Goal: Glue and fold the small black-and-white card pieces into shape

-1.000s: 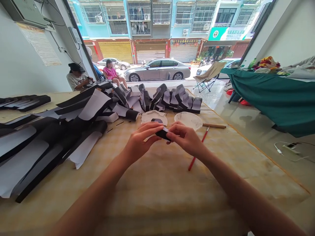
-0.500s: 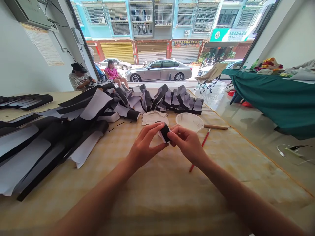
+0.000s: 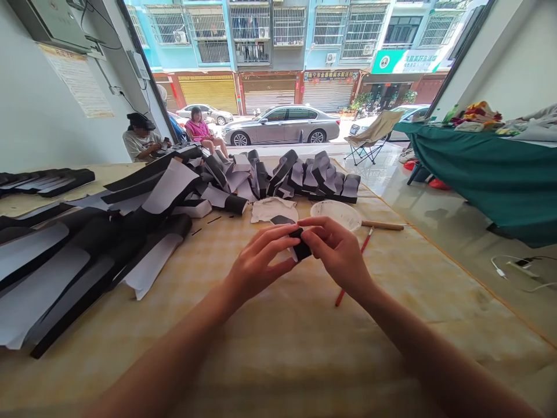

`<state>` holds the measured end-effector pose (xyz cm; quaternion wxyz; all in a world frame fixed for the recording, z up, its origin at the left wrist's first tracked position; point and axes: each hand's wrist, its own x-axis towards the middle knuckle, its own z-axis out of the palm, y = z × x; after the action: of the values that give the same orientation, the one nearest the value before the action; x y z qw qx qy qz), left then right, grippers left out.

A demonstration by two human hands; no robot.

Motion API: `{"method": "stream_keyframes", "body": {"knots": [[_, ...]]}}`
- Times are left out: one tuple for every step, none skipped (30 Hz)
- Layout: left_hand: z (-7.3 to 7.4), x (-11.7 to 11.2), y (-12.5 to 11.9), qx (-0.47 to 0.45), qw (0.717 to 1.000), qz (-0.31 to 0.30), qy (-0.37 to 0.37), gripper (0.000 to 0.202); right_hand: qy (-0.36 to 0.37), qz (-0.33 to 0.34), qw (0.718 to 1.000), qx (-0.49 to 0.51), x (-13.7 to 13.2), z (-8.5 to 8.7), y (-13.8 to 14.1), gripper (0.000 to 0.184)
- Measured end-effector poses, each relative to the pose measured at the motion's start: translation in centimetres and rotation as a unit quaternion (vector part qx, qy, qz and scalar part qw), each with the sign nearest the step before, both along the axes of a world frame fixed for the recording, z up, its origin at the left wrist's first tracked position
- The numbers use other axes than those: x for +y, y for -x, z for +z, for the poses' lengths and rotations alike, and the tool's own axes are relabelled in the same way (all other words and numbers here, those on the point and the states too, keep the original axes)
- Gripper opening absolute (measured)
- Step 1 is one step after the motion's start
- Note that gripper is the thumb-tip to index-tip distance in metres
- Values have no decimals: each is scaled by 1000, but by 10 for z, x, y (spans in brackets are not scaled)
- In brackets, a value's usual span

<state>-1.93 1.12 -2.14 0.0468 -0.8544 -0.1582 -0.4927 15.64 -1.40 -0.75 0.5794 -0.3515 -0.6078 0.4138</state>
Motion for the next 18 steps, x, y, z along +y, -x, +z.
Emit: {"method": "stream_keyframes", "body": {"knots": [[-1,0,0,3,1000,-1,1,40,4,-2,1000,1,0,0,0,17],[-1,0,0,6,1000,0,1,39,7,-3,1000,4,0,0,0,16],[-2,-1,-1,7,1000,1,3,39,10,-4,1000,8,1,0,1,15],[-2,-1,-1,7,1000,2,4,40,9,-7,1000,11,1,0,1,14],[-3,-2,-1,6,1000,5,6,40,6,-10,1000,12,2,0,2,13],[-3,-2,-1,2,1000,8,7,40,2,-15,1000,11,2,0,2,13],[-4,-2,-1,-2,1000,10,8,41,-2,-19,1000,7,2,-1,2,13],[-4,-2,-1,-6,1000,12,10,41,-4,-21,1000,3,3,-1,2,14],[-5,-2,-1,-8,1000,11,12,42,-4,-18,1000,1,3,-1,1,14],[-5,-2,-1,-9,1000,9,17,42,0,-12,1000,1,3,-2,1,13],[-5,-2,-1,-10,1000,6,22,43,5,-2,1000,4,3,-2,0,13],[-5,-2,-1,-10,1000,2,26,45,10,7,1000,7,3,-3,0,14],[-5,-2,-1,-8,1000,-1,27,45,15,14,1000,9,3,-3,0,14],[-4,-2,-1,-6,1000,-2,27,46,16,14,1000,8,3,-4,0,14],[-4,-2,-1,-4,1000,-2,26,46,13,7,1000,2,3,-4,0,14],[-3,-2,-1,-5,1000,-1,26,45,8,-4,1000,-8,3,-4,0,14],[-3,-3,-2,-11,999,-1,31,45,1,-18,1000,-19,3,-4,0,14],[-4,-3,-3,-22,999,-4,43,45,-6,-30,999,-29,3,-4,1,14]]}}
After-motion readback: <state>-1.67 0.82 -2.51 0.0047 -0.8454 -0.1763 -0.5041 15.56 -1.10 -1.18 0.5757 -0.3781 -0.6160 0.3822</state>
